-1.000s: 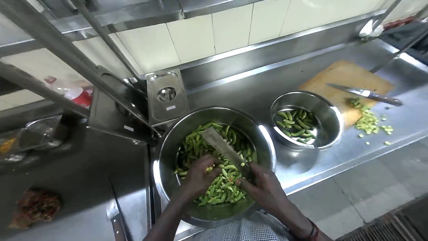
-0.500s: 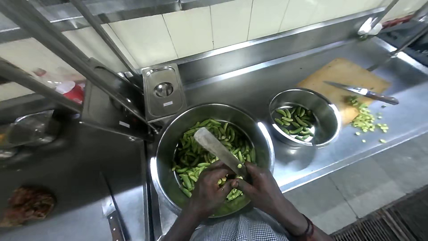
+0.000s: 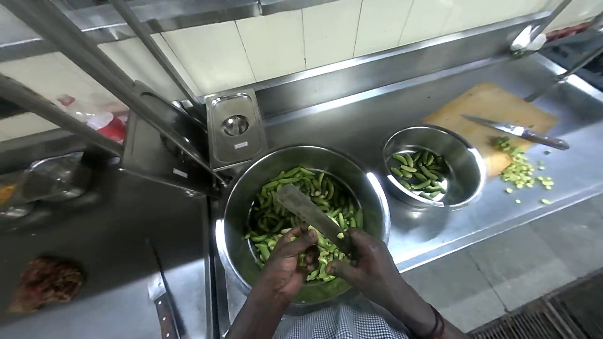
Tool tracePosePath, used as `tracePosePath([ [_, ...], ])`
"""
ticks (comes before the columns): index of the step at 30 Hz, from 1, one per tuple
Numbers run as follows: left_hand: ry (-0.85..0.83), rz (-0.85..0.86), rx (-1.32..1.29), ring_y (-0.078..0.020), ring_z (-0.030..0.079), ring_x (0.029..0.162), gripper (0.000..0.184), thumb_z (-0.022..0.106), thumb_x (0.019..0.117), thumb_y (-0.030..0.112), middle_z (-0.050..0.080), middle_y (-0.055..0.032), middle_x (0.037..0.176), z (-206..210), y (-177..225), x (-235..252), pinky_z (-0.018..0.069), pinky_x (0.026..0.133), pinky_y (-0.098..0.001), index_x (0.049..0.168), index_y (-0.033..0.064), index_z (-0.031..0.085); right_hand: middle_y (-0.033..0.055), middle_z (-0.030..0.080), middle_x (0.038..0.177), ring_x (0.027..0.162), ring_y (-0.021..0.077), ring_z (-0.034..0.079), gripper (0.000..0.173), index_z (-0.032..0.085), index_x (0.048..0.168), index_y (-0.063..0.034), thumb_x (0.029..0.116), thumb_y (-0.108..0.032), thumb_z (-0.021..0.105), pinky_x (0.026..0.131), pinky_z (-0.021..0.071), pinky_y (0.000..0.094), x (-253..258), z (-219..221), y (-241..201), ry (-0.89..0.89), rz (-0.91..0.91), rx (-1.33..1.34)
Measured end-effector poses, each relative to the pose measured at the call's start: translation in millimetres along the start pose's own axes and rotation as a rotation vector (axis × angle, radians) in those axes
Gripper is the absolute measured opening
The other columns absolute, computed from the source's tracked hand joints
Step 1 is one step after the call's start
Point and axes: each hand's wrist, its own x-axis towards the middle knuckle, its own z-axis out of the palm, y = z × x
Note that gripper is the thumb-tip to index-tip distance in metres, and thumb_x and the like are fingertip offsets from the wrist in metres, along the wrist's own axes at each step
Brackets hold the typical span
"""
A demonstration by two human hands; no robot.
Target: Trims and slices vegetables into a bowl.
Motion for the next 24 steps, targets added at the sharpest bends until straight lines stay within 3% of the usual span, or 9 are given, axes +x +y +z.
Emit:
tracePosePath([
  [5,-0.021,-0.066,-0.010,-0.0092,0.055,0.053,0.005,0.060,0.0971,0.003,0.061,-0.0071,0.072,8.7,-10.4,-6.8,0.0496,0.049,-0.0212,0.097,0.0069,0.064,-0.0067,0.056,0.070,0.060,0.0025,0.053,0.043,0.062,0.085,-0.0153,0.0817,-0.055,0.078,0.054,0.0484,0.0226,0.8,1.2,-4.9,0.052,-0.043,-0.054],
  [9,-0.051,-0.108,-0.059,-0.0096,0.057,0.055,0.009,0.056,0.0963,-0.001,0.061,-0.0072,0.071,11.3,-15.1,-8.6,0.0500,0.050,-0.0222,0.096,0.0065,0.061,-0.0046,0.057,0.069,0.059,0.0051,0.056,0.041,0.064,0.086,-0.0134,0.0880,-0.054,0.072,0.053,0.0501,0.0262,0.1,0.9,-5.8,0.045,-0.085,-0.094],
  [12,-0.041,-0.108,-0.083,-0.0110,0.058,0.056,0.008,0.058,0.0957,-0.001,0.062,-0.0083,0.071,12.1,-16.6,-8.3,0.0511,0.052,-0.0234,0.096,0.0059,0.062,-0.0046,0.054,0.065,0.057,0.0064,0.054,0.047,0.063,0.084,-0.0141,0.0914,-0.060,0.065,0.051,0.0480,0.0278,-0.7,-1.5,-5.2,0.020,-0.087,-0.127],
  [15,0.115,-0.078,-0.090,-0.0134,0.060,0.057,0.012,0.052,0.1026,0.005,0.063,-0.0099,0.074,18.2,-15.2,-5.1,0.0541,0.054,-0.0251,0.097,0.0044,0.062,-0.0043,0.053,0.062,0.054,0.0067,0.052,0.049,0.065,0.082,-0.0133,0.0937,-0.061,0.062,0.049,0.0458,0.0280,-1.2,-2.1,-4.0,0.000,-0.092,-0.128],
  [18,0.218,-0.053,-0.140,-0.0218,0.068,0.071,0.022,0.047,0.1060,0.013,0.068,-0.0149,0.089,12.2,-11.9,3.3,0.0602,0.062,-0.0343,0.110,0.0025,0.065,-0.0005,0.062,0.071,0.063,0.0111,0.061,0.046,0.068,0.086,-0.0113,0.0928,-0.057,0.066,0.056,0.0529,0.0337,-0.2,-2.6,-5.9,-0.025,-0.093,-0.129],
  [21,0.216,0.000,-0.206,-0.0287,0.071,0.084,0.027,0.037,0.1073,0.015,0.069,-0.0178,0.100,1.0,-15.3,17.1,0.0619,0.068,-0.0421,0.120,0.0030,0.059,0.0068,0.072,0.093,0.083,0.0201,0.071,0.043,0.074,0.100,-0.0091,0.1059,-0.043,0.049,0.071,0.0589,0.0432,2.4,-8.2,-9.8,-0.057,-0.085,-0.156],
  [24,0.258,0.032,-0.186,-0.0281,0.071,0.088,0.028,0.037,0.1081,0.019,0.068,-0.0152,0.103,-7.5,-17.6,24.1,0.0618,0.072,-0.0448,0.124,0.0060,0.056,0.0142,0.069,0.103,0.088,0.0278,0.070,0.038,0.070,0.108,-0.0046,0.1024,-0.040,0.058,0.072,0.0580,0.0471,5.7,-13.0,-13.0,-0.087,-0.043,-0.159],
])
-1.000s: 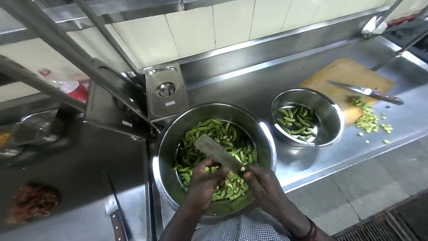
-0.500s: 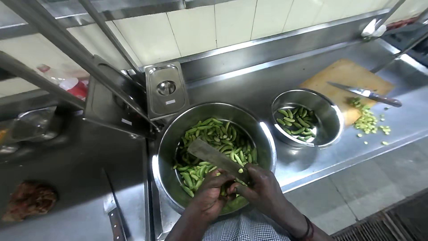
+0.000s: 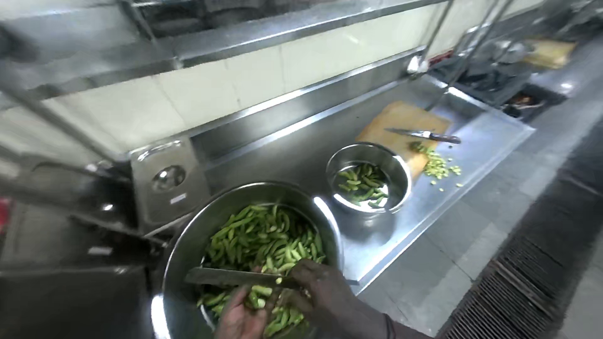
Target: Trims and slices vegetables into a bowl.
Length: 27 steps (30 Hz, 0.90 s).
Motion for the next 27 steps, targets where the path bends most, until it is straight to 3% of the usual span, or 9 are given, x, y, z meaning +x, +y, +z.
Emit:
tracePosePath([
  [3,0.019,-0.055,0.047,-0.0289,0.071,0.086,0.023,0.041,0.1085,0.023,0.067,-0.0142,0.098,-5.5,-2.8,13.1,0.0622,0.074,-0.0484,0.117,0.0071,0.054,0.0153,0.068,0.109,0.089,0.0280,0.069,0.046,0.069,0.113,-0.0037,0.0933,-0.046,0.071,0.073,0.0579,0.0473,0.1,-5.2,0.2,0.000,0.037,0.056],
  [6,0.040,-0.120,0.110,-0.0282,0.069,0.081,0.025,0.038,0.1077,0.026,0.066,-0.0152,0.095,1.0,-12.1,26.9,0.0606,0.069,-0.0464,0.116,0.0074,0.052,0.0157,0.068,0.107,0.086,0.0273,0.069,0.043,0.069,0.111,-0.0034,0.0970,-0.043,0.067,0.071,0.0578,0.0462,-3.3,-7.9,3.2,0.084,0.008,0.097],
  [11,-0.275,-0.132,0.223,-0.0234,0.072,0.079,0.035,0.034,0.1108,0.031,0.071,-0.0130,0.092,69.7,-16.6,32.2,0.0622,0.068,-0.0387,0.118,0.0048,0.057,0.0145,0.069,0.100,0.083,0.0229,0.070,0.038,0.069,0.107,-0.0021,0.0983,-0.039,0.066,0.068,0.0589,0.0407,-10.3,-14.1,9.5,0.311,-0.058,0.162],
  [14,-0.516,-0.069,0.339,-0.0333,0.065,0.109,0.064,0.018,0.1087,0.054,0.062,-0.0181,0.121,142.5,-22.0,43.9,0.0542,0.093,-0.0561,0.142,0.0048,0.043,0.0134,0.070,0.098,0.083,0.0205,0.069,0.045,0.069,0.106,-0.0021,0.0998,-0.046,0.063,0.069,0.0587,0.0388,-12.5,-15.4,14.1,0.367,-0.075,0.218],
  [16,-0.577,-0.007,0.437,-0.0349,0.058,0.123,0.079,0.021,0.1017,0.071,0.053,-0.0166,0.140,175.7,-28.1,49.7,0.0504,0.098,-0.0594,0.153,0.0110,0.030,0.0130,0.068,0.095,0.080,0.0198,0.068,0.048,0.068,0.104,-0.0025,0.1006,-0.050,0.059,0.066,0.0579,0.0378,-14.0,-16.7,15.6,0.386,-0.091,0.234],
  [18,-0.566,0.002,0.498,-0.0369,0.044,0.141,0.086,0.028,0.0994,0.075,0.036,-0.0154,0.160,190.4,-31.6,51.5,0.0423,0.106,-0.0620,0.161,0.0151,0.019,0.0121,0.068,0.094,0.077,0.0187,0.067,0.049,0.068,0.103,-0.0032,0.1009,-0.051,0.058,0.064,0.0572,0.0363,-16.3,-19.3,17.7,0.404,-0.092,0.230],
  [20,-0.537,0.004,0.542,-0.0341,0.040,0.144,0.079,0.032,0.1013,0.070,0.035,-0.0105,0.161,184.2,-33.3,52.3,0.0402,0.108,-0.0615,0.161,0.0189,0.022,0.0119,0.068,0.095,0.079,0.0188,0.068,0.049,0.069,0.105,-0.0037,0.1006,-0.051,0.059,0.066,0.0577,0.0370,-18.9,-20.2,21.1,0.418,-0.055,0.225],
  [23,-0.503,-0.047,0.553,-0.0312,0.050,0.136,0.057,0.032,0.1087,0.052,0.048,-0.0086,0.152,146.1,-25.7,58.2,0.0441,0.105,-0.0569,0.155,0.0186,0.034,0.0116,0.069,0.098,0.083,0.0188,0.069,0.047,0.069,0.107,-0.0034,0.1005,-0.049,0.060,0.070,0.0585,0.0381,-20.3,-19.5,24.7,0.426,0.006,0.246],
  [27,-0.511,0.021,0.615,-0.0283,0.066,0.115,0.039,0.038,0.1111,0.023,0.064,-0.0158,0.133,83.3,1.2,67.8,0.0563,0.094,-0.0425,0.143,0.0044,0.050,0.0096,0.070,0.102,0.088,0.0176,0.069,0.042,0.071,0.110,-0.0046,0.1021,-0.043,0.057,0.075,0.0594,0.0396,-18.2,-21.3,20.8,0.379,0.062,0.250],
])
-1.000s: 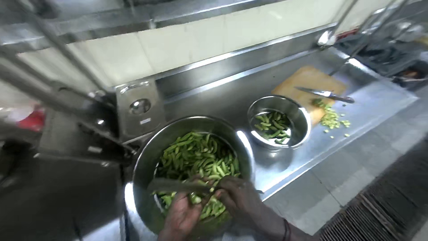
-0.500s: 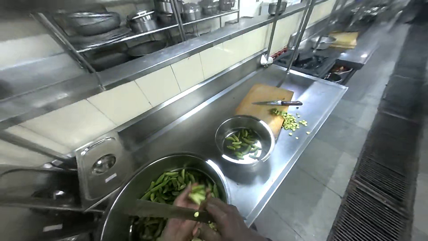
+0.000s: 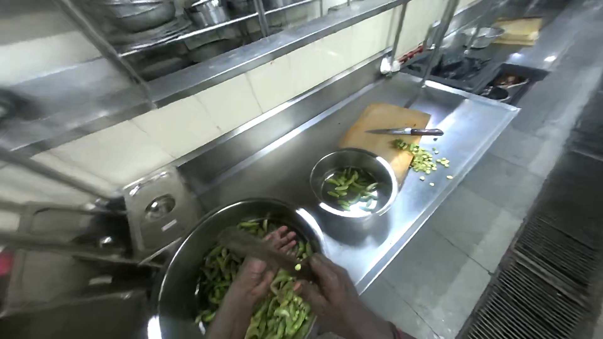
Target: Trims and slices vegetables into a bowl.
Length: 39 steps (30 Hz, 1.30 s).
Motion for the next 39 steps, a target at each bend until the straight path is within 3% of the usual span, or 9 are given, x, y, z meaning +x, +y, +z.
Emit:
tracePosePath([
  [4,0.270,0.058,0.370,-0.0155,0.067,0.099,0.027,0.051,0.1067,0.014,0.068,-0.0077,0.119,-39.5,12.0,-33.9,0.0562,0.085,-0.0333,0.131,0.0059,0.059,-0.0008,0.068,0.090,0.076,0.0072,0.066,0.034,0.069,0.104,-0.0101,0.1019,-0.042,0.058,0.066,0.0594,0.0307,-1.5,7.0,-0.8,-0.003,-0.038,-0.015],
  [7,0.370,0.082,0.753,-0.0239,0.065,0.105,0.024,0.061,0.1026,0.014,0.067,-0.0147,0.117,-76.7,18.0,-36.6,0.0535,0.095,-0.0455,0.123,0.0016,0.065,-0.0022,0.063,0.085,0.068,0.0070,0.061,0.041,0.067,0.105,-0.0107,0.1016,-0.049,0.055,0.059,0.0555,0.0298,-0.7,11.4,-1.1,-0.039,-0.017,-0.022],
  [12,0.215,-0.196,1.481,-0.0422,0.067,0.106,0.030,0.066,0.0977,0.026,0.070,-0.0221,0.112,-115.8,-14.0,-36.1,0.0521,0.092,-0.0662,0.118,0.0049,0.070,-0.0053,0.059,0.080,0.065,0.0049,0.057,0.047,0.066,0.100,-0.0143,0.1012,-0.058,0.050,0.056,0.0524,0.0265,2.1,21.0,-3.4,-0.081,-0.047,-0.083],
  [15,0.142,-0.386,1.538,-0.0444,0.063,0.113,0.054,0.078,0.0875,0.021,0.061,-0.0245,0.128,-108.6,-22.6,-39.2,0.0524,0.094,-0.0642,0.135,0.0070,0.058,-0.0061,0.057,0.078,0.063,0.0039,0.055,0.047,0.064,0.095,-0.0155,0.1008,-0.060,0.050,0.054,0.0504,0.0248,3.8,24.9,-5.9,-0.094,-0.061,-0.113],
  [21,0.149,-0.429,1.579,-0.0456,0.063,0.113,0.054,0.079,0.0830,0.007,0.058,-0.0271,0.130,-97.8,-20.3,-38.8,0.0546,0.091,-0.0616,0.132,0.0012,0.058,-0.0059,0.057,0.079,0.064,0.0039,0.055,0.047,0.065,0.096,-0.0156,0.1003,-0.061,0.050,0.055,0.0506,0.0246,2.1,26.6,-5.1,-0.106,-0.052,-0.151],
  [28,0.122,-0.392,1.628,-0.0421,0.064,0.112,0.041,0.079,0.0855,0.021,0.065,-0.0224,0.120,-107.5,-18.3,-40.3,0.0524,0.092,-0.0634,0.120,0.0028,0.067,-0.0069,0.059,0.082,0.067,0.0029,0.057,0.042,0.066,0.097,-0.0167,0.1003,-0.056,0.053,0.058,0.0519,0.0235,0.9,27.1,-3.0,-0.106,-0.047,-0.146],
  [31,0.138,-0.166,1.396,-0.0366,0.068,0.100,0.029,0.072,0.0906,0.011,0.069,-0.0183,0.108,-104.7,-6.7,-54.0,0.0545,0.089,-0.0605,0.118,0.0051,0.066,-0.0059,0.059,0.083,0.069,0.0046,0.058,0.040,0.066,0.097,-0.0161,0.1003,-0.054,0.055,0.060,0.0534,0.0262,0.6,25.6,-0.6,-0.127,-0.022,-0.131],
  [34,0.103,0.098,1.008,-0.0224,0.070,0.095,0.026,0.072,0.0938,0.006,0.069,-0.0089,0.111,-84.6,-0.1,-79.7,0.0602,0.084,-0.0446,0.119,0.0080,0.065,-0.0041,0.063,0.082,0.069,0.0082,0.061,0.042,0.068,0.097,-0.0150,0.0989,-0.055,0.056,0.061,0.0558,0.0319,1.8,25.5,3.4,-0.178,0.036,-0.130],
  [39,0.047,0.195,0.553,-0.0186,0.072,0.089,0.025,0.074,0.0878,-0.003,0.073,-0.0063,0.103,-49.4,-7.9,-103.2,0.0627,0.080,-0.0339,0.111,0.0080,0.072,-0.0030,0.063,0.081,0.073,0.0099,0.062,0.044,0.068,0.096,-0.0146,0.0948,-0.058,0.062,0.066,0.0560,0.0344,2.5,30.6,0.8,-0.294,0.061,-0.152],
])
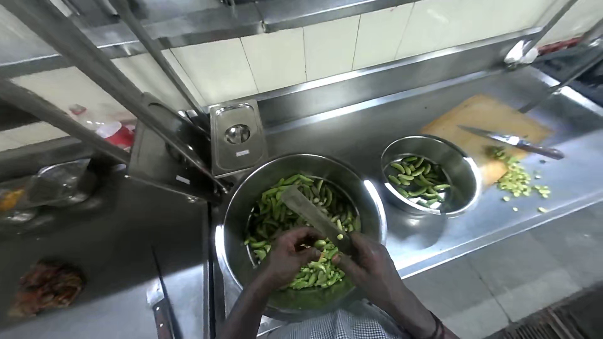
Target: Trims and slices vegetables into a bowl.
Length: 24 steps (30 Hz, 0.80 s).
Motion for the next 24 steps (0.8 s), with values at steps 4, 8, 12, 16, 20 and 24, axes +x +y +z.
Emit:
tracePosePath([
  [4,0.016,0.023,0.010,-0.0158,0.072,0.087,0.025,0.078,0.0827,-0.003,0.074,-0.0032,0.101,15.7,12.4,-9.8,0.0630,0.079,-0.0310,0.104,0.0095,0.074,-0.0041,0.061,0.078,0.070,0.0084,0.060,0.045,0.066,0.093,-0.0160,0.0905,-0.060,0.067,0.063,0.0544,0.0326,-2.1,2.8,-0.8,-0.020,-0.010,0.010],
  [8,0.004,0.087,-0.005,-0.0147,0.072,0.090,0.021,0.078,0.0835,0.001,0.072,-0.0037,0.105,21.5,13.2,-14.5,0.0635,0.080,-0.0306,0.103,0.0077,0.075,-0.0045,0.059,0.074,0.066,0.0080,0.059,0.045,0.064,0.089,-0.0156,0.0863,-0.060,0.072,0.059,0.0528,0.0316,-2.6,2.4,-2.0,-0.004,-0.015,-0.021],
  [12,0.011,0.123,-0.031,-0.0150,0.072,0.089,0.020,0.078,0.0831,0.001,0.073,-0.0042,0.103,23.9,11.0,-14.7,0.0635,0.080,-0.0305,0.102,0.0078,0.075,-0.0056,0.054,0.068,0.060,0.0067,0.054,0.047,0.063,0.085,-0.0158,0.0857,-0.061,0.072,0.054,0.0492,0.0290,-2.1,1.4,-3.7,-0.001,-0.015,-0.036],
  [16,0.004,0.147,-0.057,-0.0145,0.072,0.086,0.022,0.078,0.0821,-0.003,0.073,-0.0043,0.099,25.1,10.4,-14.7,0.0635,0.078,-0.0292,0.102,0.0076,0.075,-0.0058,0.053,0.065,0.057,0.0062,0.053,0.044,0.062,0.083,-0.0157,0.0868,-0.059,0.071,0.053,0.0478,0.0281,-3.0,3.0,-4.4,0.010,-0.009,-0.048],
  [20,-0.001,0.147,-0.065,-0.0148,0.071,0.084,0.018,0.077,0.0833,0.000,0.072,-0.0045,0.100,25.8,9.7,-15.1,0.0632,0.076,-0.0290,0.099,0.0088,0.075,-0.0068,0.052,0.065,0.056,0.0059,0.052,0.044,0.062,0.082,-0.0167,0.0872,-0.059,0.070,0.052,0.0469,0.0275,-3.7,4.5,-4.6,0.052,-0.023,-0.079],
  [24,0.013,0.150,-0.060,-0.0144,0.071,0.084,0.016,0.078,0.0837,0.002,0.071,-0.0043,0.099,26.9,10.0,-15.7,0.0633,0.075,-0.0281,0.098,0.0082,0.075,-0.0063,0.050,0.064,0.055,0.0065,0.050,0.045,0.060,0.081,-0.0164,0.0897,-0.061,0.067,0.050,0.0456,0.0277,-3.9,4.9,-4.3,0.063,-0.039,-0.099],
])
